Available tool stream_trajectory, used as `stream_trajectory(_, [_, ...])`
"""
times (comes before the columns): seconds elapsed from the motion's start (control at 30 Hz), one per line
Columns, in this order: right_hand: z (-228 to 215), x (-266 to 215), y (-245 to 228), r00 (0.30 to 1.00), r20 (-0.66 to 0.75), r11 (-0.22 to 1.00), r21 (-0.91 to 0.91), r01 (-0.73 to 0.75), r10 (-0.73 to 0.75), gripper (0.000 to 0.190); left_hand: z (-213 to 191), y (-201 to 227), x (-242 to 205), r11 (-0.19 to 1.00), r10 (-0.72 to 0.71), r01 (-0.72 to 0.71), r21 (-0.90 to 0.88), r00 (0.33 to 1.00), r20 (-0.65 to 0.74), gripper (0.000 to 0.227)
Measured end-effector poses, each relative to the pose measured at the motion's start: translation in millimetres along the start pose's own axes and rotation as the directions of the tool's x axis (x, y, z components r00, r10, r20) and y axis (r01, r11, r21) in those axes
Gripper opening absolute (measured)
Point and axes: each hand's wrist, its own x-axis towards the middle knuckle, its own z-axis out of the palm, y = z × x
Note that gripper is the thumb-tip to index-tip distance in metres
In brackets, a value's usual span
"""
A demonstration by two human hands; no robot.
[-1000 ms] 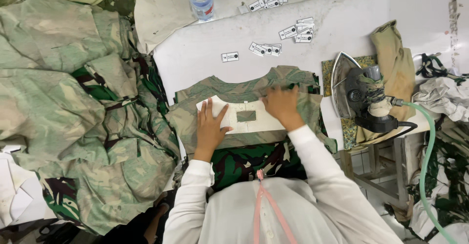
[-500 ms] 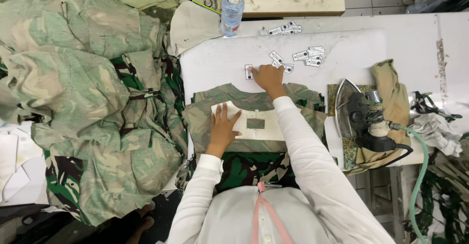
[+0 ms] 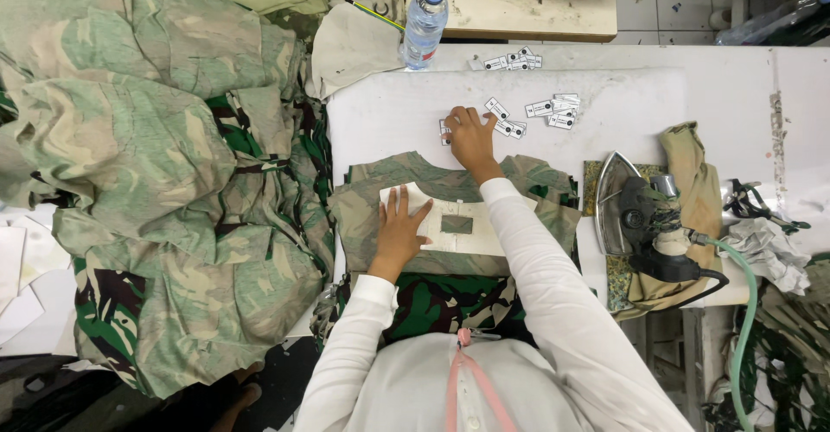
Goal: The person irons the back collar area of a camouflage-patterned shirt using a steam iron and a white cardboard template. They repeatedly place the template on the shirt, iron over it, remove the template, and adjust the shirt on the table.
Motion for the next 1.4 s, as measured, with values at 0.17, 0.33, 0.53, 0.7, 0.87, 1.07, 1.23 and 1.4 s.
stream_trajectory(0.17, [3,9,4,0.999,0.043,0.998,0.059,-0.036,0.034,0.028,3,-2,2,1.0,0.011,-0.011,0.009,1.0,-0.02,0.071])
stream_trajectory(0.33, [18,15,7,0.995,0.057,0.995,0.057,-0.081,0.077,0.025,3,0,1,1.0,0.012,-0.012,0.012,1.0,-0.019,0.071])
stream_trajectory(0.53, [25,15,3,0.994,-0.023,0.995,0.013,-0.103,0.104,0.029,5,-1,1,1.0,0.011,-0.011,0.006,1.0,-0.018,0.071])
stream_trajectory(0.7, [15,13,0,0.995,-0.082,0.997,-0.04,-0.067,0.064,0.033,4,-1,3,1.0,0.01,-0.01,0.02,1.0,-0.014,0.072])
stream_trajectory(0.87, [0,9,-7,0.993,-0.121,0.996,-0.09,-0.01,-0.001,0.027,4,0,3,1.0,0.001,-0.001,0.001,1.0,-0.002,0.071])
stream_trajectory(1.07, [0,6,0,0.985,-0.155,0.995,-0.075,0.068,-0.079,0.024,4,0,3,1.0,-0.001,0.001,-0.009,1.0,0.0,0.071])
stream_trajectory(1.23, [5,5,7,0.979,-0.159,0.99,-0.071,0.119,-0.129,0.021,-1,2,2,1.0,-0.005,0.005,-0.008,1.0,0.009,0.07])
stream_trajectory(1.4, [13,7,11,0.976,-0.167,0.99,-0.026,0.135,-0.138,0.015,2,2,2,1.0,-0.004,0.004,-0.011,1.0,0.006,0.071])
